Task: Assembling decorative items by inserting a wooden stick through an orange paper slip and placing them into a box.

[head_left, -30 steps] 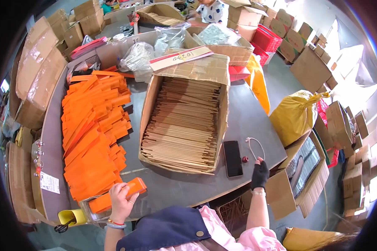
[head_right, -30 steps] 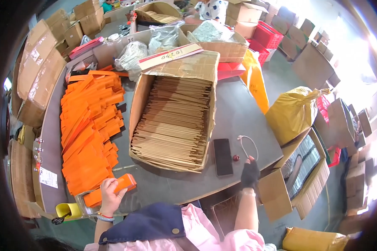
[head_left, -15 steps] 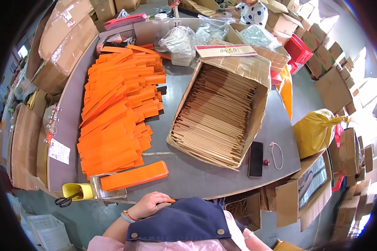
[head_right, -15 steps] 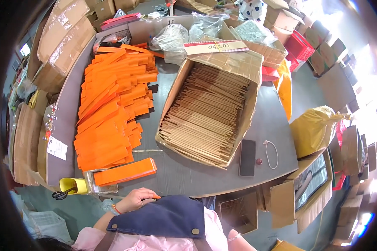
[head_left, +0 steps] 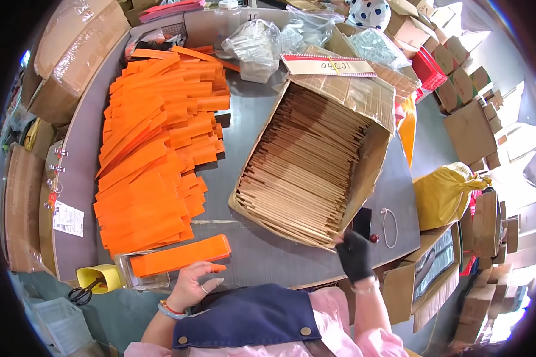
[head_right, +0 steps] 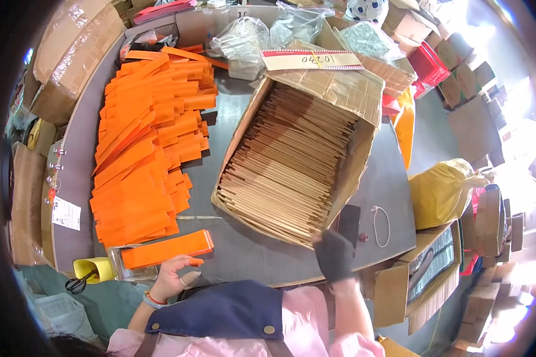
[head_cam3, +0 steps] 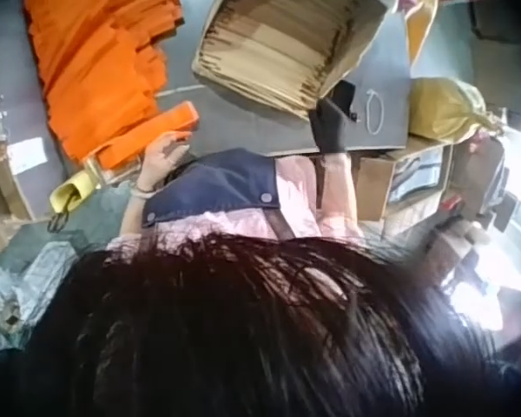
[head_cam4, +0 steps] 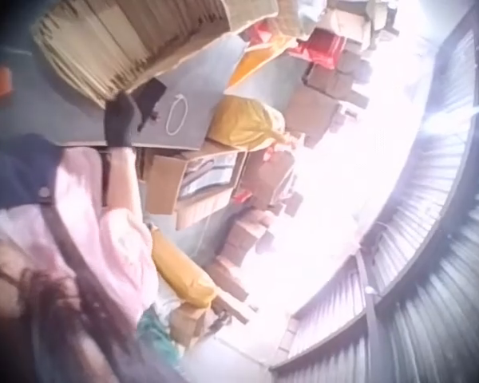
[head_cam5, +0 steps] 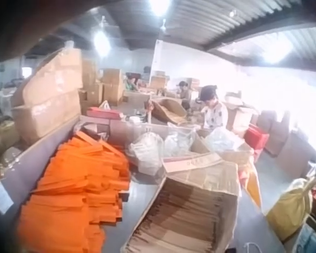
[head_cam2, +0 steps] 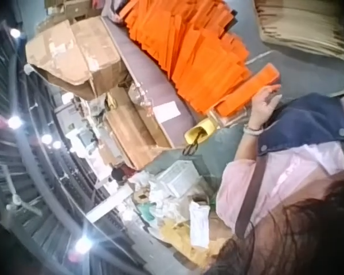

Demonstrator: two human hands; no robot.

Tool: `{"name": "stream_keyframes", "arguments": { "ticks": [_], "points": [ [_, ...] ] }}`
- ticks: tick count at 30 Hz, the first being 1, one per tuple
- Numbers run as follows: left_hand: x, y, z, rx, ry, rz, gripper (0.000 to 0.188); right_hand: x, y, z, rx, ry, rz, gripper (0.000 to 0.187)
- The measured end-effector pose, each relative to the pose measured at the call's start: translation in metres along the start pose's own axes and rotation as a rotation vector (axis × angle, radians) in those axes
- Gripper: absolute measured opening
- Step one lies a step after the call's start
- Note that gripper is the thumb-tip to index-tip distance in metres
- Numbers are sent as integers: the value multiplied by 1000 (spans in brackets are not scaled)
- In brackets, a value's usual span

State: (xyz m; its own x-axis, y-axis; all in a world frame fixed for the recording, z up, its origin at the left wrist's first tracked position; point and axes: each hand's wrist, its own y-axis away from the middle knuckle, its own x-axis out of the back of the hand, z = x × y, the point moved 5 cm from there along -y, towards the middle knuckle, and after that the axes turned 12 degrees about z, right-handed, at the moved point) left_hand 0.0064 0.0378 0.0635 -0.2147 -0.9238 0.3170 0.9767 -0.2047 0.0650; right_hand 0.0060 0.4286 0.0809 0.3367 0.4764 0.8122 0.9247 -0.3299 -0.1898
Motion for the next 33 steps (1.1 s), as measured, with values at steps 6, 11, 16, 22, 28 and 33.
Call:
{"name": "stream_keyframes", "arguments": {
  "ticks": [6, 11, 16, 22, 28, 33],
  "points": [
    [8, 0, -3, 57, -113, 80, 26, -31, -45, -28, 447, 284, 63, 6],
    [7, -7, -4, 40, -139, 80, 27, -35, -45, -19, 461, 349, -14, 6],
    [6, -11, -4, -4, -139, 72, 29, -40, -46, -16, 492, 317, -7, 7],
    [7, -12, -4, 0, -158, 78, 28, -38, -42, -13, 502, 360, -14, 9],
    [7, -21, 4, -62, -144, 49, 25, 32, 4, -8, 364, 370, 213, 11],
    [-22, -41, 26, -296, -137, -113, 25, 98, 156, 68, -75, 361, 423, 2]
  ]
}}
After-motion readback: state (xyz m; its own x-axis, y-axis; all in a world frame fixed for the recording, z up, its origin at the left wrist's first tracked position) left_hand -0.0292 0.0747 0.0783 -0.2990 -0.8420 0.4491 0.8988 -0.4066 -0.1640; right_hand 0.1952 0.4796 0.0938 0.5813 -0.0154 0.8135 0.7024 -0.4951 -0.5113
